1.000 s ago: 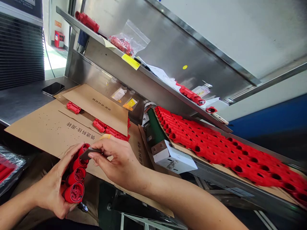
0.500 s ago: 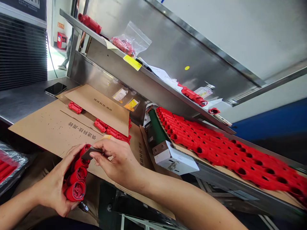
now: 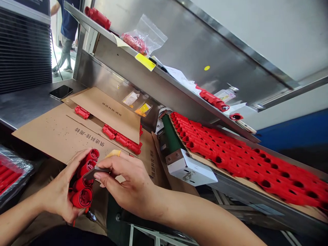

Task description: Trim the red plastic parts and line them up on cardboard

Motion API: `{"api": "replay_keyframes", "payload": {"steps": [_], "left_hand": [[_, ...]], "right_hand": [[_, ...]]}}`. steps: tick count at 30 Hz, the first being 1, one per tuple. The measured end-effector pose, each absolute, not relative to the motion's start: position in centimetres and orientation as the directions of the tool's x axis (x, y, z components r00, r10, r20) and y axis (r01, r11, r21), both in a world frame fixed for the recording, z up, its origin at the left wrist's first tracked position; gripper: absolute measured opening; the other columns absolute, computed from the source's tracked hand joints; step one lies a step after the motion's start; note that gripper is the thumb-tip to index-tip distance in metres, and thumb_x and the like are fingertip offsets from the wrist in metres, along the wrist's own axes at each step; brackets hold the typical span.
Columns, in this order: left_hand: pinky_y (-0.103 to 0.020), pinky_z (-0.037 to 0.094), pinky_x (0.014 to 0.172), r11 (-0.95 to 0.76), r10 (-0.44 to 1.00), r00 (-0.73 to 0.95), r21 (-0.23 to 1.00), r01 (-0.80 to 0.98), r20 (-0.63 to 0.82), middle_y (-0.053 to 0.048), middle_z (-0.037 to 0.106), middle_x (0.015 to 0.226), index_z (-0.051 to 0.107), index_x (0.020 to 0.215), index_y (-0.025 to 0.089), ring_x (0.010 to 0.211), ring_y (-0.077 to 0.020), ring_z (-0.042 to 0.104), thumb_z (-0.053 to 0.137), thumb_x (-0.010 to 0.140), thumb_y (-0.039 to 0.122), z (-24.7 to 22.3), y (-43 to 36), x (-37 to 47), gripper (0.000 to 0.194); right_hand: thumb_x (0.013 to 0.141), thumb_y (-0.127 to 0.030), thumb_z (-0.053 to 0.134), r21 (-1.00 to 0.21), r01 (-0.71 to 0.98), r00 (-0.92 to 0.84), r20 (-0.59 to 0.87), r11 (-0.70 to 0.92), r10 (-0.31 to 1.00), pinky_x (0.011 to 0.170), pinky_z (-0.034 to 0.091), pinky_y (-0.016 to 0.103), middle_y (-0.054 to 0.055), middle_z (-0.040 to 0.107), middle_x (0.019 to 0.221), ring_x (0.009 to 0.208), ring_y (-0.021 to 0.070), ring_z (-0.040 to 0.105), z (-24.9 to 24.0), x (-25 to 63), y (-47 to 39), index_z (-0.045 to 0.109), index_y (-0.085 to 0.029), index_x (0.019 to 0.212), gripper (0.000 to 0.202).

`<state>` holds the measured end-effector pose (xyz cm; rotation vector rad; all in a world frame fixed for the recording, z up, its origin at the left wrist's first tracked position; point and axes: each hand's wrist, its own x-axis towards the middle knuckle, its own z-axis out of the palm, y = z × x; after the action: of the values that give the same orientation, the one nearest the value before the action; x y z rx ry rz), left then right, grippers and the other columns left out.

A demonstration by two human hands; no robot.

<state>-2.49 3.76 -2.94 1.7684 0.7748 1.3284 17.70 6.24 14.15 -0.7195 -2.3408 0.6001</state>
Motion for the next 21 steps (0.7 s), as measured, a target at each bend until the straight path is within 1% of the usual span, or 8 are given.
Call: {"api": "replay_keyframes", "payload": {"steps": [4,7,14,17,21], "left_hand": [[-0.076,0.030,0.126,-0.525,0.824,0.271,0.851,0.032,0.498,-0.016,0.033,0.175,0.019,0.175,0.034,0.157,-0.0551,0.036,0.084,0.051,0.028,-3.2,3.8,-2.6,0.140],[-0.077,0.029,0.127,-0.532,0.821,0.268,0.846,0.039,0.504,-0.016,0.033,0.176,0.019,0.175,0.035,0.157,-0.0547,0.035,0.083,0.053,0.028,-3.2,3.7,-2.6,0.138],[-0.076,0.031,0.126,-0.518,0.832,0.258,0.854,0.047,0.491,-0.018,0.036,0.173,0.021,0.174,0.031,0.155,-0.0529,0.040,0.081,0.055,0.026,-3.3,3.6,-2.5,0.134],[-0.075,0.032,0.126,-0.525,0.829,0.255,0.850,0.044,0.499,-0.018,0.036,0.173,0.021,0.174,0.031,0.155,-0.0527,0.039,0.081,0.055,0.025,-3.2,3.7,-2.6,0.133],[-0.075,0.033,0.125,-0.525,0.831,0.249,0.849,0.056,0.497,-0.017,0.037,0.172,0.021,0.174,0.032,0.152,-0.0515,0.044,0.081,0.057,0.026,-2.7,4.0,-2.8,0.132]], "right_hand": [[0.100,-0.013,0.071,-0.555,0.350,-0.676,0.408,0.755,0.613,0.071,0.060,0.028,0.003,0.074,0.079,0.072,0.0165,0.068,13.9,17.8,6.4,0.072,-0.016,0.104,0.004],[0.101,-0.014,0.070,-0.548,0.376,-0.685,0.378,0.747,0.622,0.073,0.060,0.028,0.004,0.073,0.081,0.074,0.0169,0.068,13.8,17.8,6.4,0.072,-0.016,0.104,0.004],[0.102,-0.016,0.070,-0.517,0.400,-0.695,0.368,0.757,0.618,0.076,0.061,0.029,0.003,0.075,0.082,0.076,0.0170,0.069,13.6,17.8,6.7,0.071,-0.018,0.104,0.004],[0.101,-0.016,0.071,-0.546,0.369,-0.681,0.392,0.752,0.619,0.075,0.062,0.029,0.004,0.076,0.083,0.077,0.0168,0.071,14.0,17.8,6.6,0.072,-0.019,0.103,0.004],[0.100,-0.015,0.073,-0.608,0.332,-0.638,0.418,0.721,0.647,0.073,0.063,0.029,0.003,0.076,0.081,0.076,0.0170,0.072,15.2,17.7,5.9,0.071,-0.020,0.104,0.007]]}}
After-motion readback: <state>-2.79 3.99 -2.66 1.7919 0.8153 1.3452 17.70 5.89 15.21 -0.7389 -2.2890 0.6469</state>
